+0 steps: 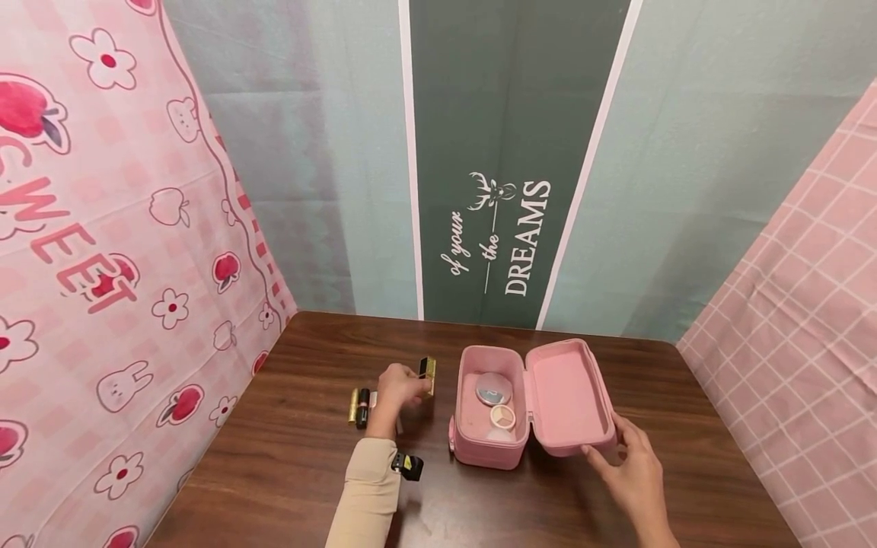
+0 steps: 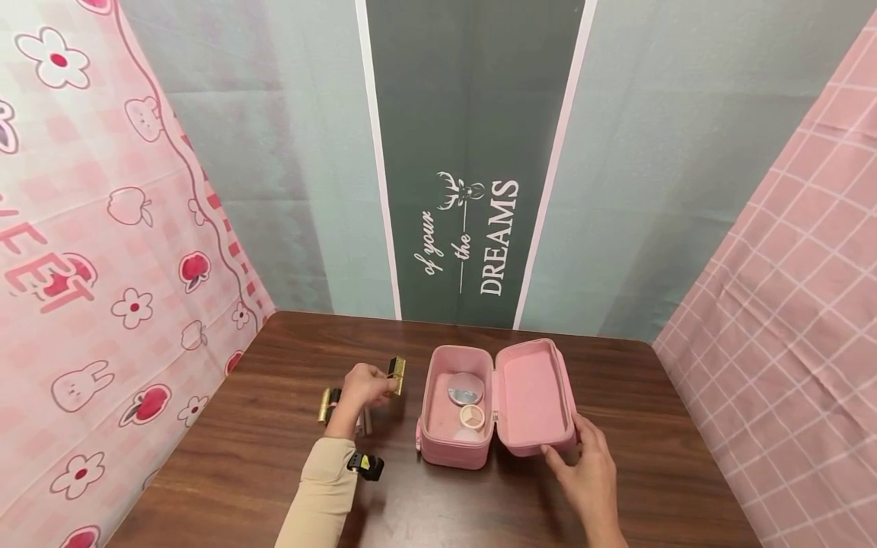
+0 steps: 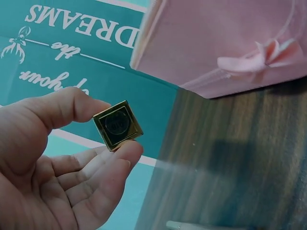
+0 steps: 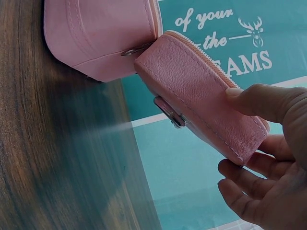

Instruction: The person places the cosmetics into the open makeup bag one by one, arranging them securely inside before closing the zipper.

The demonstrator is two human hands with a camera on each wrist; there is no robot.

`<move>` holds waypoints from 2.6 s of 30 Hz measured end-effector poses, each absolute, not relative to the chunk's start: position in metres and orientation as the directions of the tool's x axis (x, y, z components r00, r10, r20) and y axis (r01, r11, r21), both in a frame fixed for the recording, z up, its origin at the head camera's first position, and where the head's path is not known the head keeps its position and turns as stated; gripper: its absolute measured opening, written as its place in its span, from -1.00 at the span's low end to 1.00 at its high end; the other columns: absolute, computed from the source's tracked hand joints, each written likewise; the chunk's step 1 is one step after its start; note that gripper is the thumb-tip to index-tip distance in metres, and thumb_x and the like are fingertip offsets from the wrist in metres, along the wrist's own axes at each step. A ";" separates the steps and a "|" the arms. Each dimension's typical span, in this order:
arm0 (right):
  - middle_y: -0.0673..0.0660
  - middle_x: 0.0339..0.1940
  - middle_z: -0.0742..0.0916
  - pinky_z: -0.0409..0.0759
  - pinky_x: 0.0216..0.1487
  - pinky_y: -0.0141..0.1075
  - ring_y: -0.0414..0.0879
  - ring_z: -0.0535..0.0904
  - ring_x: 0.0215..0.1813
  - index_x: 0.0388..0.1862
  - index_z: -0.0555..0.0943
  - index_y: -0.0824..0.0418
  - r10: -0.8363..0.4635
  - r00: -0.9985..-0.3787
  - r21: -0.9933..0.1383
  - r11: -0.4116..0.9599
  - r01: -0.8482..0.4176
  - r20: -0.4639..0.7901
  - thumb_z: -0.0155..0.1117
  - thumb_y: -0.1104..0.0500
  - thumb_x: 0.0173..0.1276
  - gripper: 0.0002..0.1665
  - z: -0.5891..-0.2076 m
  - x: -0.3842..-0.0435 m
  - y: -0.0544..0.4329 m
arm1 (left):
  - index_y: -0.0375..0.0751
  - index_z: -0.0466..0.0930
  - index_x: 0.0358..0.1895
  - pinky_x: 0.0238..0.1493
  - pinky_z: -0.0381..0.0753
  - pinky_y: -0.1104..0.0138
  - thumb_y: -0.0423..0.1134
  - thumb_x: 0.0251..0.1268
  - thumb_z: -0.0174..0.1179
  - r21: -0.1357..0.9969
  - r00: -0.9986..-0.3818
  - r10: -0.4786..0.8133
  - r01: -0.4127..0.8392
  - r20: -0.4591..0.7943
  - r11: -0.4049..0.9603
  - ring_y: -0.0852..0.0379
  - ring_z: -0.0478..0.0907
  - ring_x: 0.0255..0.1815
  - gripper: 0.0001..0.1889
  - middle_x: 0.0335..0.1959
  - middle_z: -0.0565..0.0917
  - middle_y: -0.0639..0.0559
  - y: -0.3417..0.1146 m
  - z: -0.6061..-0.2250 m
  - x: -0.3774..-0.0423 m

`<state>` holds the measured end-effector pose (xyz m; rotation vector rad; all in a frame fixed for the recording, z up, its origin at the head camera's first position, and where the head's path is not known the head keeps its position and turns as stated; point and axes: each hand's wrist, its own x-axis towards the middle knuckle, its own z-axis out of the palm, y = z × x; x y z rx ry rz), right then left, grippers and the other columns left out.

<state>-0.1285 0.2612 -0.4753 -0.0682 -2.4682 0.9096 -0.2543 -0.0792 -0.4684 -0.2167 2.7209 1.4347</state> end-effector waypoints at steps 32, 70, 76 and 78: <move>0.43 0.01 0.49 0.57 -0.26 -0.15 0.18 0.53 -0.19 0.15 0.39 0.51 0.213 -0.886 -0.618 0.780 -0.100 0.411 0.55 0.27 -0.11 -0.16 -0.475 -0.126 0.262 | -0.28 0.53 -0.45 -0.51 0.57 0.28 -0.22 -0.04 0.36 0.862 -0.988 0.001 -0.132 -0.153 0.490 0.10 0.61 -0.61 -0.77 -0.57 0.59 -0.02 -0.048 -0.453 -0.258; 0.40 0.01 0.50 0.51 -0.30 -0.37 0.16 0.54 -0.18 0.15 0.41 0.47 0.216 -0.886 -0.612 0.786 -0.093 0.411 0.55 0.25 -0.11 -0.17 -0.474 -0.128 0.262 | -0.15 0.47 -0.68 -0.62 0.30 0.30 -0.07 -0.18 0.39 0.683 -0.987 0.057 -0.062 -0.150 0.727 0.09 0.35 -0.61 -0.69 -0.68 0.44 0.03 -0.010 -0.436 -0.267; 0.40 0.01 0.50 0.52 -0.29 -0.34 0.15 0.53 -0.18 0.15 0.41 0.47 0.224 -0.884 -0.611 0.787 -0.084 0.410 0.56 0.25 -0.12 -0.17 -0.475 -0.128 0.262 | -0.19 0.52 -0.55 -0.60 0.37 0.27 -0.04 -0.17 0.41 0.660 -0.977 0.064 -0.088 -0.203 0.746 0.06 0.43 -0.58 -0.68 -0.62 0.51 -0.01 -0.007 -0.436 -0.269; 0.39 0.00 0.51 0.53 -0.29 -0.29 0.14 0.52 -0.20 0.15 0.42 0.47 0.227 -0.882 -0.607 0.790 -0.081 0.413 0.56 0.25 -0.12 -0.17 -0.474 -0.129 0.262 | -0.19 0.52 -0.55 -0.61 0.38 0.28 -0.05 -0.17 0.41 0.660 -0.975 0.069 -0.091 -0.212 0.746 0.06 0.49 -0.61 -0.69 -0.63 0.54 -0.02 -0.006 -0.437 -0.270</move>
